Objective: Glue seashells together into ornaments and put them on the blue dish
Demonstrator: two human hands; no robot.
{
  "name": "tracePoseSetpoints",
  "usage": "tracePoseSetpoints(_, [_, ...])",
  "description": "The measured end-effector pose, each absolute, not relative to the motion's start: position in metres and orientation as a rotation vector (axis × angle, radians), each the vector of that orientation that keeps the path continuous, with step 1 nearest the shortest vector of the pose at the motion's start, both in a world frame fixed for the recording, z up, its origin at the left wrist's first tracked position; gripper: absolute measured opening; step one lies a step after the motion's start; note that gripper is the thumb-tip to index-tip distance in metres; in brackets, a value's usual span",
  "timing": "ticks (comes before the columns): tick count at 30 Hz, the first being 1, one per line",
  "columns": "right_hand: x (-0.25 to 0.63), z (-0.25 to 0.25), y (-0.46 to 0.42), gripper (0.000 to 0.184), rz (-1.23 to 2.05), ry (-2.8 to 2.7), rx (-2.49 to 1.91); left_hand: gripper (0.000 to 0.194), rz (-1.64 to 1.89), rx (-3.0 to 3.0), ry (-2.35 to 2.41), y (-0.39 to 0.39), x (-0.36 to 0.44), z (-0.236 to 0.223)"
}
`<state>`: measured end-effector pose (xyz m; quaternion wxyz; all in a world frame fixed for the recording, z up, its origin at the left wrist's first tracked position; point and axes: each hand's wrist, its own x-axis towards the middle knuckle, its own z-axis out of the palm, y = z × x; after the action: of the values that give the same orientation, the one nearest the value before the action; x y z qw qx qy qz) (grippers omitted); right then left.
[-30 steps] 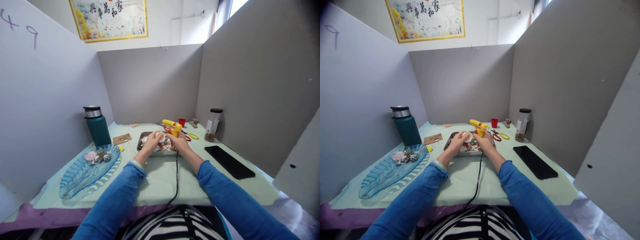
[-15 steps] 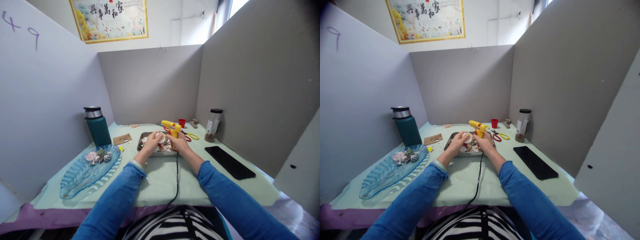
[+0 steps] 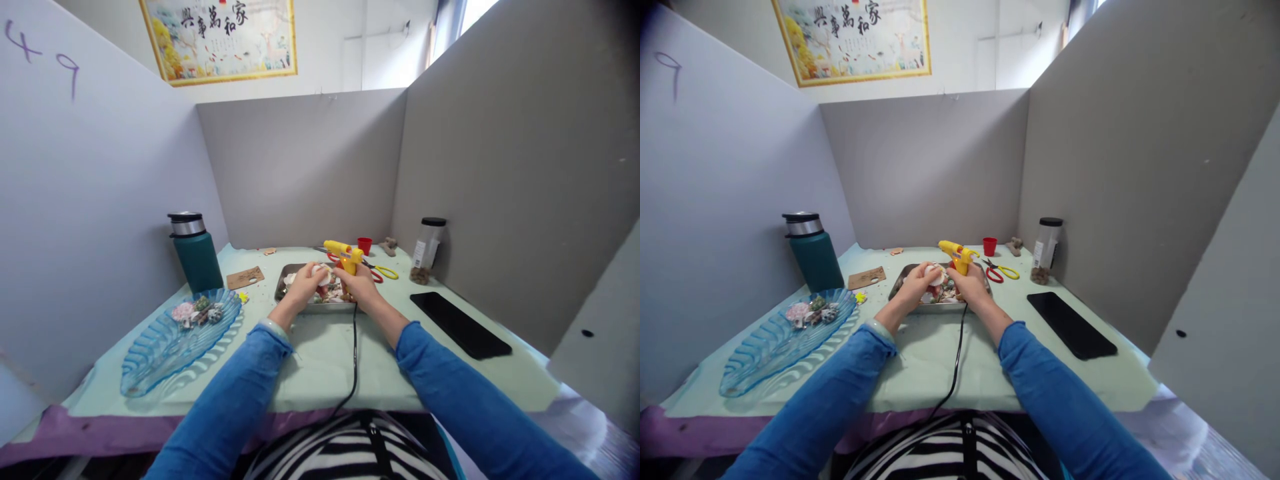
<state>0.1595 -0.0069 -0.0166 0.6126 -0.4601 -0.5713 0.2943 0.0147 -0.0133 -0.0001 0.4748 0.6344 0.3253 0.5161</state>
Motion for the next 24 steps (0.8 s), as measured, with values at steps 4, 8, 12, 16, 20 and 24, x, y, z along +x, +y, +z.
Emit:
tracePoseSetpoints(4, [0.1591, -0.0153, -0.0083, 0.022, 0.694, -1.309, -1.051, 0.030, 1.257, 1.538, 0.787, -0.0138, 0.0143, 0.0003])
tracePoseSetpoints(8, [0.1591, -0.0157, -0.0080, 0.022, 0.684, -1.332, -1.051, 0.027, 1.262, 1.539, 0.795, -0.0131, 0.0142, 0.0004])
tracePoseSetpoints(12, [0.1597, -0.0182, -0.0053, 0.024, 0.677, -1.337, -1.048, 0.025, 1.266, 1.537, 0.793, -0.0123, 0.0141, 0.0002])
tracePoseSetpoints(16, [0.1604, -0.0193, -0.0040, 0.026, 0.664, -1.344, -1.051, 0.024, 1.264, 1.545, 0.791, -0.0128, 0.0140, 0.0000])
tracePoseSetpoints(20, [0.1604, -0.0185, -0.0043, 0.030, 0.680, -1.330, -1.051, 0.023, 1.290, 1.542, 0.806, -0.0117, 0.0144, -0.0004])
tracePoseSetpoints(24, [0.1603, -0.0180, -0.0041, 0.038, 0.735, -1.293, -1.043, 0.023, 1.401, 1.471, 0.900, -0.0069, 0.0137, -0.0018])
